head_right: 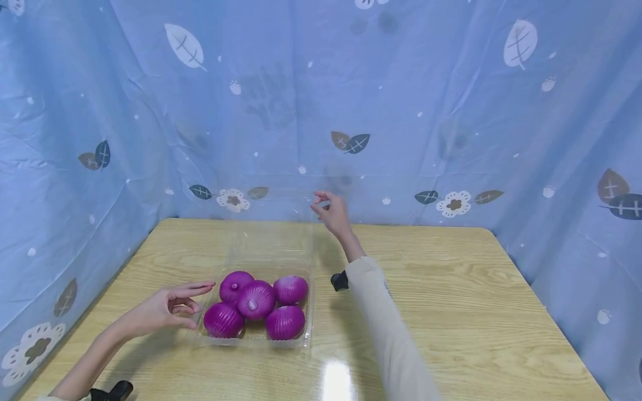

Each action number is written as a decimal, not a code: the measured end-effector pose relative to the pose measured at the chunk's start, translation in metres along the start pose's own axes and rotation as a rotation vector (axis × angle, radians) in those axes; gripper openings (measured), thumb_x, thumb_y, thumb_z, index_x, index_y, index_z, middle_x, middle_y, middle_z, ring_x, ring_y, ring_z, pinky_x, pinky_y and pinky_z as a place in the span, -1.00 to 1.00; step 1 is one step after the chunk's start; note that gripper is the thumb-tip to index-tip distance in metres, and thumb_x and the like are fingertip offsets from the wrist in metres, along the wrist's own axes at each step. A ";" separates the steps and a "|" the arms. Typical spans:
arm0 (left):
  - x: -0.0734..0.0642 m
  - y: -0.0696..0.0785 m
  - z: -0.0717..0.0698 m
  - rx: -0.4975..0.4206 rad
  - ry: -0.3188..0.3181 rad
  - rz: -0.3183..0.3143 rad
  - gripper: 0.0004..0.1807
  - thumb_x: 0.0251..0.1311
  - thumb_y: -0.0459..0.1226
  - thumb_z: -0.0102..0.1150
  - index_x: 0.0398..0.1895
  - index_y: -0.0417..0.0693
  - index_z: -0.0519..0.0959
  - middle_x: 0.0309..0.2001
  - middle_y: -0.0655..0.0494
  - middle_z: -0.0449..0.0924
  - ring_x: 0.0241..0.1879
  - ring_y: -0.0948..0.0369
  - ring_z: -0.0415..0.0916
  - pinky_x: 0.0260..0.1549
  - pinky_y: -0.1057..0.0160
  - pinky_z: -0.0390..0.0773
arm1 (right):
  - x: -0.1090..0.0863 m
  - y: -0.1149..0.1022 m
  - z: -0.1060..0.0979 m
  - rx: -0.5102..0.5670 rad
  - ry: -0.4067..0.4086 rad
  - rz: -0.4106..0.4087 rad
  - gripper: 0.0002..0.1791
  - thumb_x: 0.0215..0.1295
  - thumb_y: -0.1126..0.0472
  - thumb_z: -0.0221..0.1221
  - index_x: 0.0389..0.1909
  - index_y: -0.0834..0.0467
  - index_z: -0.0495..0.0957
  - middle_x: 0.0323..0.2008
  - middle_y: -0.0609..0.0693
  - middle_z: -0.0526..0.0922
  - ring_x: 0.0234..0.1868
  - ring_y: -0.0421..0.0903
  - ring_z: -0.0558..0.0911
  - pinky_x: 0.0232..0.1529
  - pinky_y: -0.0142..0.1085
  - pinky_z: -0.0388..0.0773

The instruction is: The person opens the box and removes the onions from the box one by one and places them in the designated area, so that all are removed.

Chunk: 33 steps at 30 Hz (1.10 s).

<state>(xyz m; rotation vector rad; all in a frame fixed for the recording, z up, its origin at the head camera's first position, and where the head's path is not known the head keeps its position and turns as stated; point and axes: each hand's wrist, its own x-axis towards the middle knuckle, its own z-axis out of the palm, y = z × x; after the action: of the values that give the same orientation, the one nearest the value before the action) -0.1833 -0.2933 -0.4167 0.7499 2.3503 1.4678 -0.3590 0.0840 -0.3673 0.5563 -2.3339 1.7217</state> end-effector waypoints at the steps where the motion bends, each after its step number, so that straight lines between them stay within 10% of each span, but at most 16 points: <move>1: -0.001 0.000 0.001 0.004 -0.001 0.007 -0.16 -0.05 -0.32 0.43 0.31 -0.44 0.26 0.29 -0.45 0.23 -0.11 0.21 0.56 -0.03 0.36 0.57 | -0.002 0.009 0.003 0.013 -0.012 0.028 -0.51 0.28 0.43 0.16 0.22 0.43 0.36 -0.05 0.32 0.51 -0.42 0.00 0.65 -0.32 -0.16 0.69; 7: -0.004 0.004 0.002 -0.015 -0.007 0.005 -0.18 -0.01 -0.33 0.41 0.32 -0.44 0.25 0.30 -0.46 0.20 -0.10 0.23 0.54 -0.03 0.37 0.56 | -0.025 0.032 0.014 0.162 -0.042 0.143 -0.32 0.22 0.53 0.15 0.35 0.41 0.12 0.24 0.40 0.31 -0.08 0.33 0.57 -0.19 -0.09 0.67; 20: -0.005 0.004 0.005 -0.040 -0.016 -0.005 -0.15 0.01 -0.33 0.40 0.32 -0.50 0.19 0.29 -0.52 0.15 -0.12 0.29 0.53 -0.02 0.41 0.54 | -0.046 0.055 0.015 -0.012 -0.194 0.210 -0.49 0.43 0.32 0.01 0.32 0.44 0.21 0.30 0.37 0.29 0.01 0.26 0.57 0.08 -0.06 0.54; 33: -0.006 0.003 0.006 -0.057 -0.040 0.007 -0.15 0.04 -0.36 0.36 0.36 -0.46 0.14 0.31 -0.53 0.10 -0.08 0.25 0.53 0.01 0.41 0.52 | -0.057 0.055 0.008 0.112 -0.278 0.248 -0.45 0.51 0.24 -0.09 0.39 0.44 0.07 0.37 0.39 0.16 0.20 0.30 0.42 0.17 -0.06 0.47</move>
<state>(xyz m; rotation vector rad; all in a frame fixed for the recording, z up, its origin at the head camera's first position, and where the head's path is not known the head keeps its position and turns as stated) -0.1743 -0.2907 -0.4167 0.7671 2.2683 1.5019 -0.3285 0.1010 -0.4391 0.5788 -2.6024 2.0099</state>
